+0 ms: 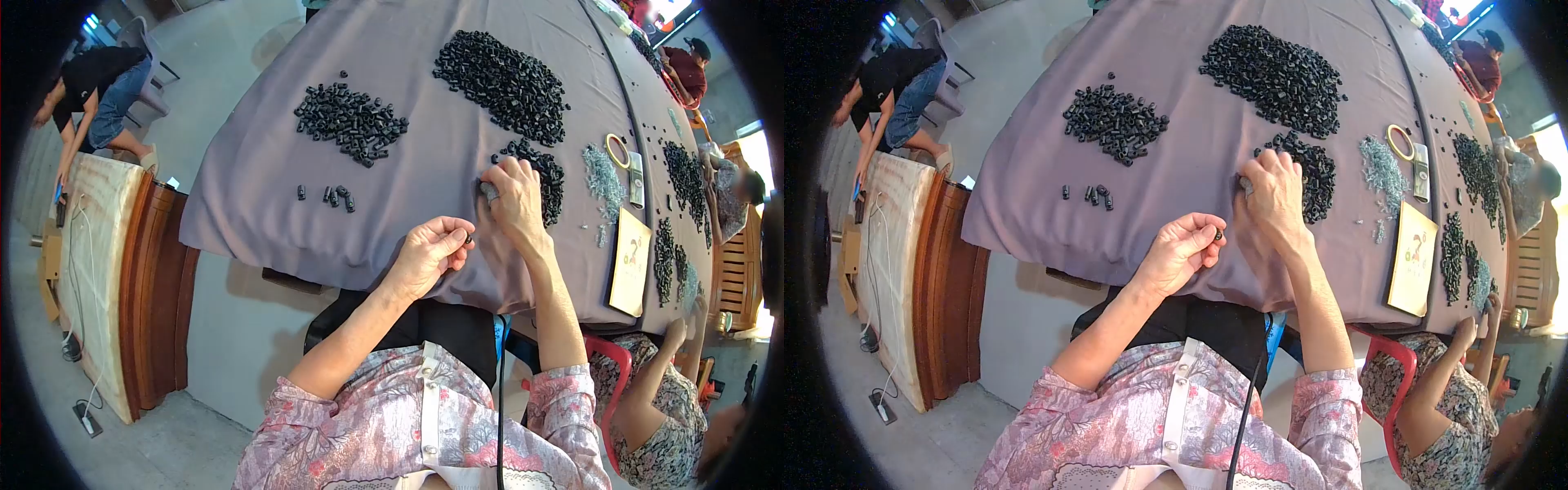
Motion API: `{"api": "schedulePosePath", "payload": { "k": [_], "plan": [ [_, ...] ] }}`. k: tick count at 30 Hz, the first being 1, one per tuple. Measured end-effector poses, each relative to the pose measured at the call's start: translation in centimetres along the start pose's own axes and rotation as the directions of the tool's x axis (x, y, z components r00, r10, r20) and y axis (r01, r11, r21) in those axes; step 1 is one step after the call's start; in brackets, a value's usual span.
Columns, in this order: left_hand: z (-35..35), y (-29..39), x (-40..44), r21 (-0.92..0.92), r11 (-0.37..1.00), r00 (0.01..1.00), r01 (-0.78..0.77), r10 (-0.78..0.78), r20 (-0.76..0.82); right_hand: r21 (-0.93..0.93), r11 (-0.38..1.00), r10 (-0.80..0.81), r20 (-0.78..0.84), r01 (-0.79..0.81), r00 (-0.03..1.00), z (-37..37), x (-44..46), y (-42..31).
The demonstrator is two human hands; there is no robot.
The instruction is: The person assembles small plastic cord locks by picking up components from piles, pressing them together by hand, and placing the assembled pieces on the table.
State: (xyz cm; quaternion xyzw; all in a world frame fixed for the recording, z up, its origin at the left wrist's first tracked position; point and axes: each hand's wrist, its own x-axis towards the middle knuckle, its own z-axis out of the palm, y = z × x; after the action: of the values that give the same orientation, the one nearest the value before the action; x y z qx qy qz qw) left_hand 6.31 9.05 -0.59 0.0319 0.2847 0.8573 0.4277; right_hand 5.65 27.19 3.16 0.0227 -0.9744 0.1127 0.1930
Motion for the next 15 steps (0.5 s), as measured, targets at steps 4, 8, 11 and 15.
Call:
{"api": "schedulePosePath", "payload": {
  "k": [4,8,11,15],
  "plan": [
    [-0.1,0.0,0.0,0.003,1.000,1.000,0.003,-0.003,0.001,0.070,0.997,-0.022,0.010,0.021,1.000,0.1,0.0,0.4],
    [0.0,0.0,-0.1,0.015,1.000,1.000,0.000,0.000,0.002,0.196,0.980,-0.039,0.042,0.030,0.998,-0.4,-0.1,0.3],
    [0.0,0.1,-0.1,0.017,1.000,1.000,0.005,-0.005,-0.001,0.294,0.955,0.070,-0.090,-0.040,0.993,-0.8,-0.2,0.2],
    [-0.1,0.1,-0.1,0.036,0.999,1.000,0.006,-0.006,0.005,0.238,0.968,0.094,-0.064,-0.077,0.993,-1.5,-0.6,1.2]
  ]
}}
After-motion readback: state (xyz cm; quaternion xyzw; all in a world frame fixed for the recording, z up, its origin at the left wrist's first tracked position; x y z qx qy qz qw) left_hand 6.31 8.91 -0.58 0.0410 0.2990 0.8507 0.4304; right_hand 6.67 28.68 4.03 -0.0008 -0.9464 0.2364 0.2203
